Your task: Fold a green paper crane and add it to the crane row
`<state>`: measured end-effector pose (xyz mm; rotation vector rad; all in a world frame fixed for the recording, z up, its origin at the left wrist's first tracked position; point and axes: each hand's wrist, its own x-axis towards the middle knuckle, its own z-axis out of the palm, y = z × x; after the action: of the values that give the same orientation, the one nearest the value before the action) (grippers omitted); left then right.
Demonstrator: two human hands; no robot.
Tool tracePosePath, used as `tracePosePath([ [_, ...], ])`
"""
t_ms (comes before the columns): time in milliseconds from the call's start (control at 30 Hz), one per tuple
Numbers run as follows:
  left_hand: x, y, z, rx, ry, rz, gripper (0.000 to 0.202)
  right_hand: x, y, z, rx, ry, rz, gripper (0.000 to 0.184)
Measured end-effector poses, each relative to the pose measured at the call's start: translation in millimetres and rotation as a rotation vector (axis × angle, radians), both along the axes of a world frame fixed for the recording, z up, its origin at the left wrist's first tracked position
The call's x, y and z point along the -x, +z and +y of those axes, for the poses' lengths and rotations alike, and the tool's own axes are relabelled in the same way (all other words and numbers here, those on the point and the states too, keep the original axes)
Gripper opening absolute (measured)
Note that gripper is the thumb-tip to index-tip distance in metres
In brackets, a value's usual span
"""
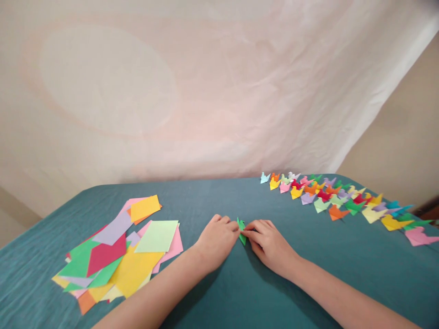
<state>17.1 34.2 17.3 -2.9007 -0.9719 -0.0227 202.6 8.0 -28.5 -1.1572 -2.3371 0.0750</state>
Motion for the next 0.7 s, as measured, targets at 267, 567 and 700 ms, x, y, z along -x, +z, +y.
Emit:
tracePosePath([
  [267,21.2,-5.2,-2.8,0.005,-0.067,-0.019,0.031,4.3,16.2,-5.3,-0.032,0.048,-0.304,0.027],
  [567,21.1,-6.9,-4.0,0.009,-0.055,-0.05,0.035,2.9,28.7,-17.8,0.018,0.086,-0.36,0.032],
  [700,23.7,-7.5,-3.3,-0.042,-0.088,-0.034,0.035,4.6,33.9,-19.5,0.094,0.093,-0.402,0.034],
])
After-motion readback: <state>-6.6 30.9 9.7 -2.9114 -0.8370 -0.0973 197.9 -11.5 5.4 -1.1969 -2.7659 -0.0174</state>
